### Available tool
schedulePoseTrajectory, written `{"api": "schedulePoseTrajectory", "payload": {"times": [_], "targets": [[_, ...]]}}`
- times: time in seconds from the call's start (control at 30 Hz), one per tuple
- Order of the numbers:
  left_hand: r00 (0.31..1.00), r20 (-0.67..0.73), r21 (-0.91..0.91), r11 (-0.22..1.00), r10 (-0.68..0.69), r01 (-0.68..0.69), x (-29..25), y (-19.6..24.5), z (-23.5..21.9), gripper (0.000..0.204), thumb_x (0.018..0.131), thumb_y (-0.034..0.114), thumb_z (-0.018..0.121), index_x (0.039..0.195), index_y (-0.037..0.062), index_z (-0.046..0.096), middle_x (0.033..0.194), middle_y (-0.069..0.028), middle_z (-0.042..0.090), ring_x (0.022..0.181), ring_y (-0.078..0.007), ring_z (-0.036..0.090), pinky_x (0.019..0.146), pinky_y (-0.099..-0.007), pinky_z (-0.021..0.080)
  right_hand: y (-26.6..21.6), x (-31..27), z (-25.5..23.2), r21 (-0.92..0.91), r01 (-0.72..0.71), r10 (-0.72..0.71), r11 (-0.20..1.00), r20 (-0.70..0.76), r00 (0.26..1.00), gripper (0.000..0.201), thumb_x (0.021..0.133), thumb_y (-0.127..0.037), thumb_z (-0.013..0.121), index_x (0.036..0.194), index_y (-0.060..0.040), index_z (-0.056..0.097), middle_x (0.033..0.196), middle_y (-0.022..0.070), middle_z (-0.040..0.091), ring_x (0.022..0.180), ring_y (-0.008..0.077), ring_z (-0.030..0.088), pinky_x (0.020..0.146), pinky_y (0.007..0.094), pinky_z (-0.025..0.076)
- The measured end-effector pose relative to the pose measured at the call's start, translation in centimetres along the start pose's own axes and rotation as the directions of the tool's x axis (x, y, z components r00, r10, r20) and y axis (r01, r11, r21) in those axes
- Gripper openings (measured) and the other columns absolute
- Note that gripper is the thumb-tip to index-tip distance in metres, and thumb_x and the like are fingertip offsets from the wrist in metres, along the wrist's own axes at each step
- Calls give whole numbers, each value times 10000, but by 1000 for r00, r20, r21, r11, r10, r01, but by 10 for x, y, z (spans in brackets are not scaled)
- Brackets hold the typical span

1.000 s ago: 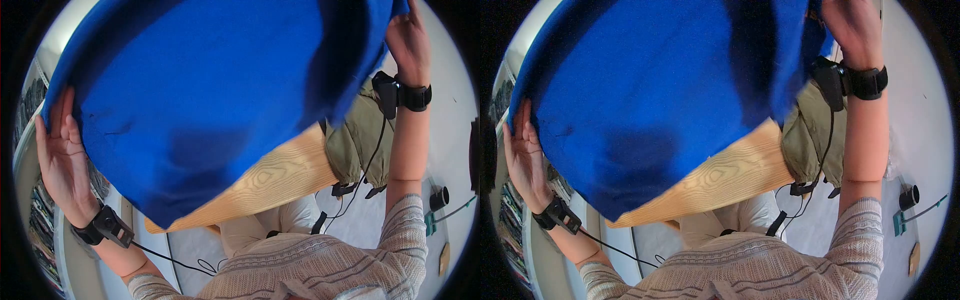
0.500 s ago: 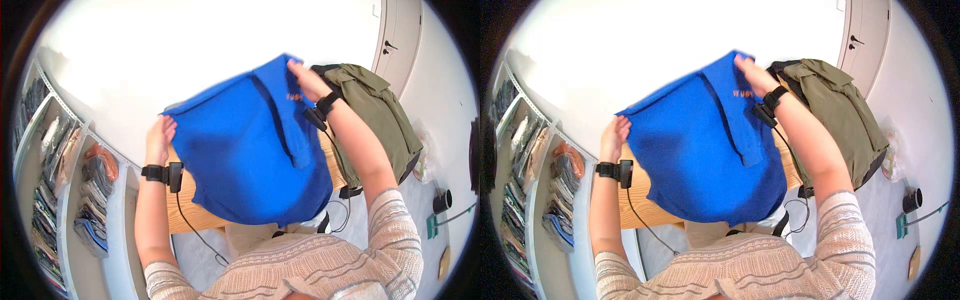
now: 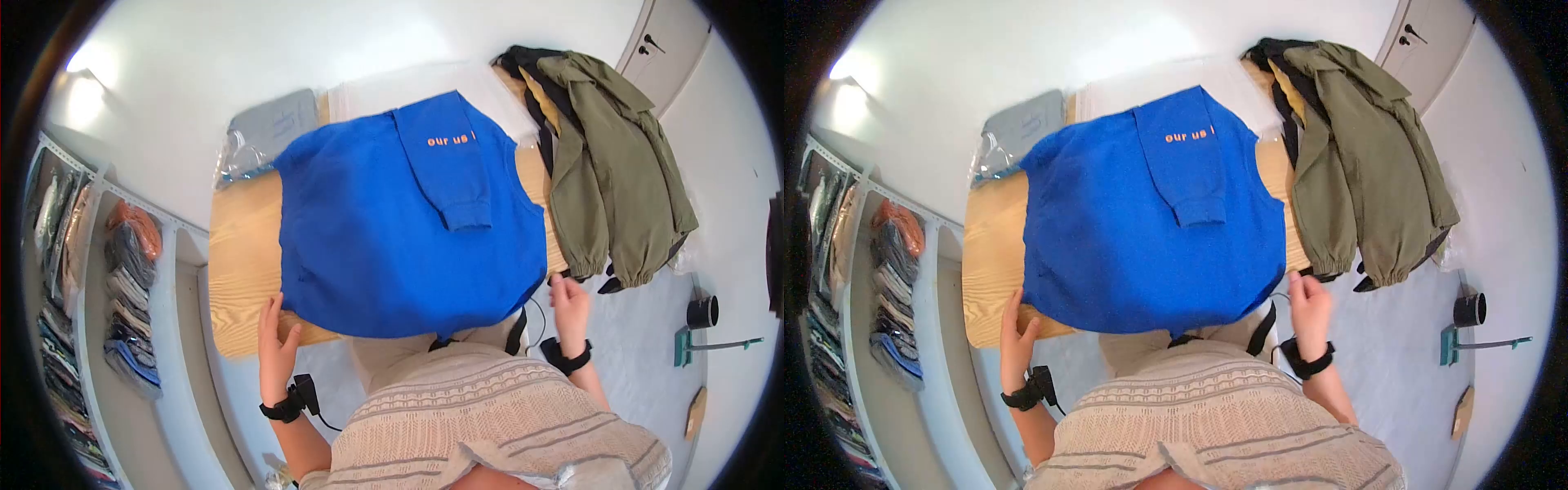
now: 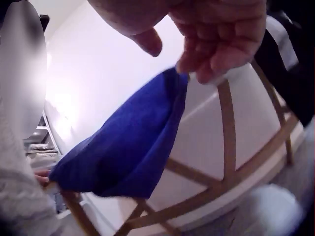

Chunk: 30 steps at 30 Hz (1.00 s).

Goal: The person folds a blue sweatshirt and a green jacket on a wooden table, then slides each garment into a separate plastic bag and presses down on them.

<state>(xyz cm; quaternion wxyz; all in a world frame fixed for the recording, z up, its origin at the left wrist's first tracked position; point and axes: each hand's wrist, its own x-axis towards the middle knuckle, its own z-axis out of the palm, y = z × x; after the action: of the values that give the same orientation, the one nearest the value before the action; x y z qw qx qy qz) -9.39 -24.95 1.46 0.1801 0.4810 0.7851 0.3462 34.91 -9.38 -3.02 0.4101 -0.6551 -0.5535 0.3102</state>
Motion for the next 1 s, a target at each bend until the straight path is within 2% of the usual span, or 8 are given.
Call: {"api": "schedulePoseTrajectory", "payload": {"times": [0.23,0.3,0.37,0.43,0.53,0.63,0.8,1.0], "targets": [[999,-15,77,996,40,-39,7,-1,18,481,781,-6,635,1239,97,532,1432,-180,346,1295,-341,357,1041,-392,326,26,-29,40,491,-180,-31,852,391,920,346,887,-225,628,1123,24,584,1015,53,638,938,127,555,887,278,431],[999,-47,46,999,12,-10,12,-3,20,413,777,-20,629,1170,72,543,1431,-177,349,1270,-337,380,1023,-387,344,21,-11,22,285,-266,-18,921,713,701,403,897,-225,621,1200,27,536,1140,64,602,994,141,551,931,305,412],[997,-69,23,999,-32,33,8,0,17,346,773,-34,622,1102,48,553,1431,-173,352,1245,-333,402,1005,-381,362,-4,-6,1,237,-228,-19,944,730,683,422,931,-227,568,1268,14,484,1218,70,562,1043,139,535,961,325,394],[902,-309,254,940,303,-229,7,13,12,244,768,-40,625,983,21,526,1416,-175,379,1204,-330,441,976,-374,389,-22,1,-15,549,-122,-142,827,413,900,397,958,-223,516,1274,14,478,1223,86,568,1087,146,535,978,338,390],[928,-258,7,961,268,-275,2,24,6,204,767,-27,631,924,17,509,1270,-178,533,1148,-322,503,963,-369,393,-33,16,-31,846,-360,-114,392,433,894,496,919,-274,581,1304,6,442,1276,115,542,1170,232,520,999,373,395],[957,-119,-174,943,265,-283,-4,14,13,186,772,-17,634,908,15,511,1146,-166,621,1067,-285,559,916,-347,422,-28,1,-19,840,-344,-344,419,497,796,460,911,-204,594,1296,2,451,1245,98,560,1139,214,534,996,369,394],[998,-5,-302,951,67,-66,4,19,18,141,800,34,642,879,-1,530,951,-124,670,859,-193,603,765,-301,469,-43,16,-9,544,-364,53,756,504,862,361,920,-154,579,1236,4,502,1155,59,602,1030,151,569,915,297,448],[966,-221,-86,984,137,-159,38,47,0,193,818,142,681,881,-20,597,748,-71,599,695,-147,537,668,-272,437,-85,59,-28,784,-548,49,292,560,827,363,945,-302,533,1163,-12,553,1015,109,661,933,193,627,847,349,501]]}}
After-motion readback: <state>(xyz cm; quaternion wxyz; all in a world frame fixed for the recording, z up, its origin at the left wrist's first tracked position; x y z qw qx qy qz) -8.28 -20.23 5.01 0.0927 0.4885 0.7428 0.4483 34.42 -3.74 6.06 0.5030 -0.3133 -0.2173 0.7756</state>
